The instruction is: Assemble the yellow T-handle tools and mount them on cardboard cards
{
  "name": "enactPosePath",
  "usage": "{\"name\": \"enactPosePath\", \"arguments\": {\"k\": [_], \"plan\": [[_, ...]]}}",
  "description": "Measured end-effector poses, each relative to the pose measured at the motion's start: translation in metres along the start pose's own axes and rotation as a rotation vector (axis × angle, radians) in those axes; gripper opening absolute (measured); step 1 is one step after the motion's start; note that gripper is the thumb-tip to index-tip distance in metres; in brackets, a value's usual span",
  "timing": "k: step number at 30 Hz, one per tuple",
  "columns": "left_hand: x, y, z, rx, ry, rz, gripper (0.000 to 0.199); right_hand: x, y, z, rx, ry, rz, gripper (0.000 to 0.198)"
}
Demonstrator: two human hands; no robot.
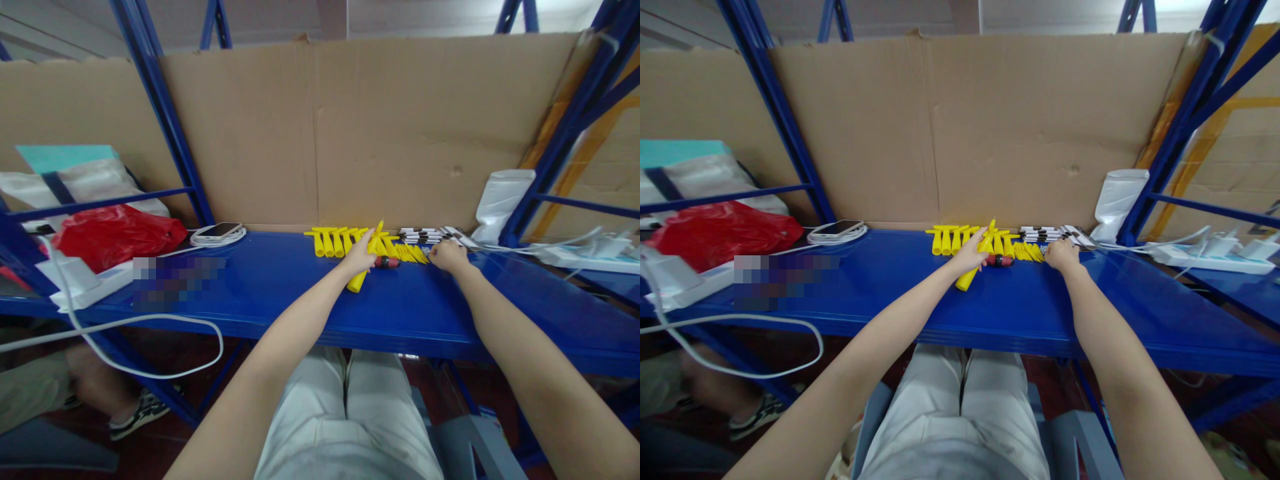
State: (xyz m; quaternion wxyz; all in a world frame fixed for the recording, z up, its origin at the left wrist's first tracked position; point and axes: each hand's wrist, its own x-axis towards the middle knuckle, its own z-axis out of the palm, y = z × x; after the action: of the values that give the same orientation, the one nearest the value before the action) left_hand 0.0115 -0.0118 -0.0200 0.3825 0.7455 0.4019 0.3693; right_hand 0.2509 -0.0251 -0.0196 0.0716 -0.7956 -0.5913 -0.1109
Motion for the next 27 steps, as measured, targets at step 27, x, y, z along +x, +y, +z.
{"name": "enactPosePath", "arguments": {"k": [27], "plan": [[0.001,-0.001,0.002,-0.02,-0.017,0.006,0.084,0.013,0.004,0.008,0.008,-0.042,-0.111,0.026]]}}
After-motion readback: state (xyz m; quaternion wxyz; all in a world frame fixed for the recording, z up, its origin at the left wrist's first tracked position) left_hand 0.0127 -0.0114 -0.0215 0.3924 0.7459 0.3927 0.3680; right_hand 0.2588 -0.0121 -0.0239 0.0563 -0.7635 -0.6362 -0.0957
